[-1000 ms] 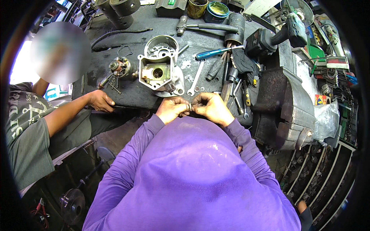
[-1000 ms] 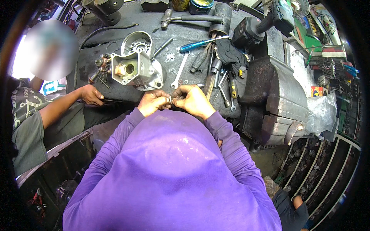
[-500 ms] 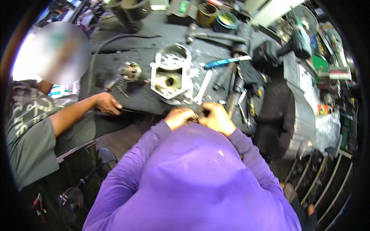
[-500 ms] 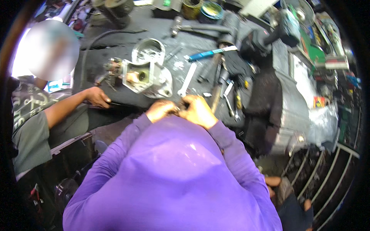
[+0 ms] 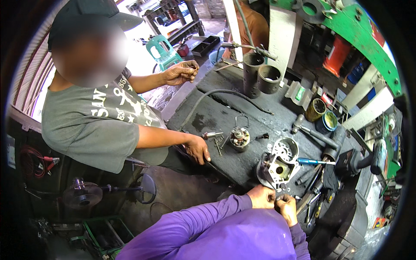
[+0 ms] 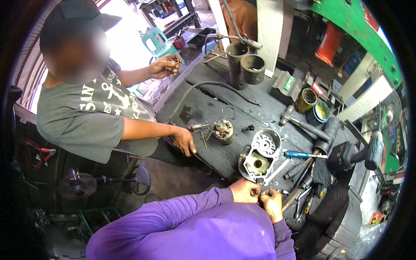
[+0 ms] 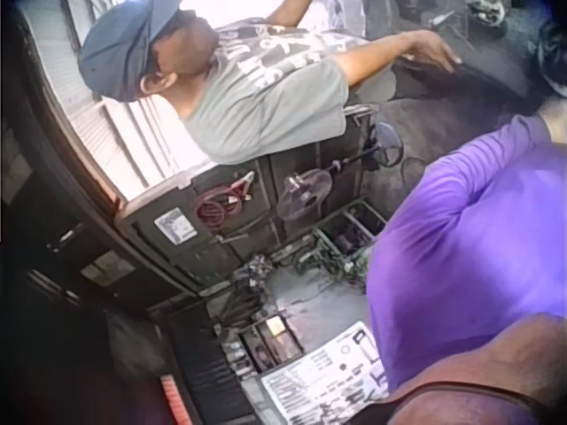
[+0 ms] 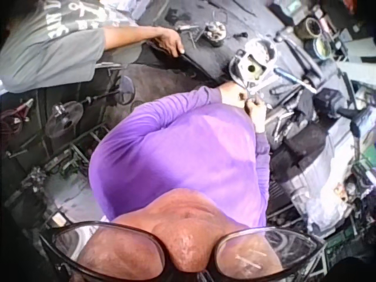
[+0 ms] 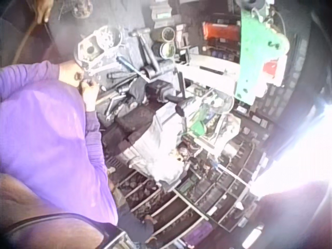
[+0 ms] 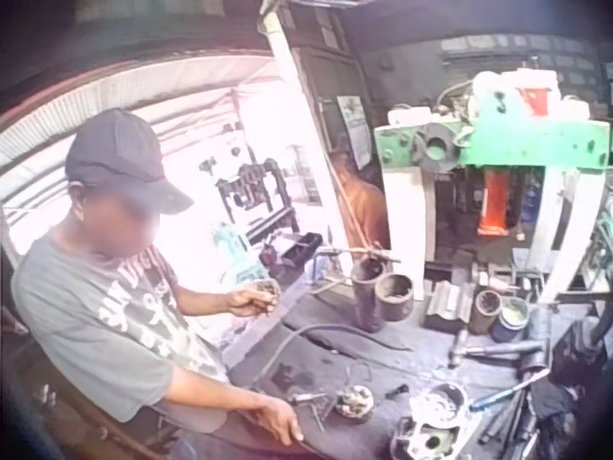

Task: The person is working on a small engine component, using a wrench to tighten bolts and a hammer to tap parts into place. They also use a grinding wheel to smooth a small metal piece.

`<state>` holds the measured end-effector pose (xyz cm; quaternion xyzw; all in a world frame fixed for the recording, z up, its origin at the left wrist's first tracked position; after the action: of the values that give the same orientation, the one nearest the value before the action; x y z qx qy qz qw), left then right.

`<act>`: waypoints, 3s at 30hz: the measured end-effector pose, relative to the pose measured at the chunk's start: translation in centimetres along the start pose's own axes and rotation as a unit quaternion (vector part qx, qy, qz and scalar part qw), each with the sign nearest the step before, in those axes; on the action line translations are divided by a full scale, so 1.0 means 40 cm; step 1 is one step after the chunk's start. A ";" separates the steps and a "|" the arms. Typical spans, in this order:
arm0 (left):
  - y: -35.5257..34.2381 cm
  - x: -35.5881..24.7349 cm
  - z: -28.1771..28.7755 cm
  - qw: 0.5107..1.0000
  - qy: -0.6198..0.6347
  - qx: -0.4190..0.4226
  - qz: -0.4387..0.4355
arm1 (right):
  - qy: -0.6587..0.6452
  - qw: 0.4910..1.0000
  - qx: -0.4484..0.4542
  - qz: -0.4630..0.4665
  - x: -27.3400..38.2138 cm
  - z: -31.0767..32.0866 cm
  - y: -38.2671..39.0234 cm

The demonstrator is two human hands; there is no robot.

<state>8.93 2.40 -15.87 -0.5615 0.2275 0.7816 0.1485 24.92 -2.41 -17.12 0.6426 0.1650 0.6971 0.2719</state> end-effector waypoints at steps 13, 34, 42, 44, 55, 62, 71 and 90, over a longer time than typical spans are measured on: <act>0.021 0.176 -0.078 0.919 0.262 0.075 0.283 | 0.164 0.965 -0.072 0.189 0.075 -0.054 0.048; 0.061 0.076 -0.035 0.824 0.370 0.159 0.398 | 0.303 0.854 -0.037 0.422 0.177 -0.116 0.115; 0.001 0.097 -0.005 0.981 0.061 0.119 0.141 | 0.225 0.931 -0.082 0.274 0.106 -0.091 0.083; -0.004 0.108 -0.003 0.985 0.045 0.094 0.134 | 0.243 0.931 -0.084 0.259 0.112 -0.092 0.094; 0.008 0.072 0.004 0.979 0.114 0.125 0.116 | 0.223 0.939 -0.129 0.228 0.092 -0.044 0.088; 0.040 -0.130 0.032 0.930 -0.114 0.039 -0.348 | -0.126 0.989 -0.015 -0.070 -0.009 -0.049 0.087; 0.046 -0.127 0.034 0.962 -0.040 0.011 -0.269 | -0.308 0.925 0.035 -0.219 -0.012 -0.044 0.133; 0.032 0.059 -0.004 0.952 0.191 0.110 0.210 | 0.134 0.951 -0.061 0.270 0.113 -0.020 0.145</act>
<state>7.66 1.16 -17.91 -0.6200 0.4490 0.6434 -0.0047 23.06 -4.26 -10.23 0.5463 -0.0226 0.8328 0.0871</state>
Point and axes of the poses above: each hand's wrist, its own y-axis away from the middle knuckle, its own z-axis out of the back of the hand, x = y × z, the point moved 7 cm from there along -y, towards the middle knuckle, and after that the axes turned 8 degrees about -x, right-handed, at the moved point
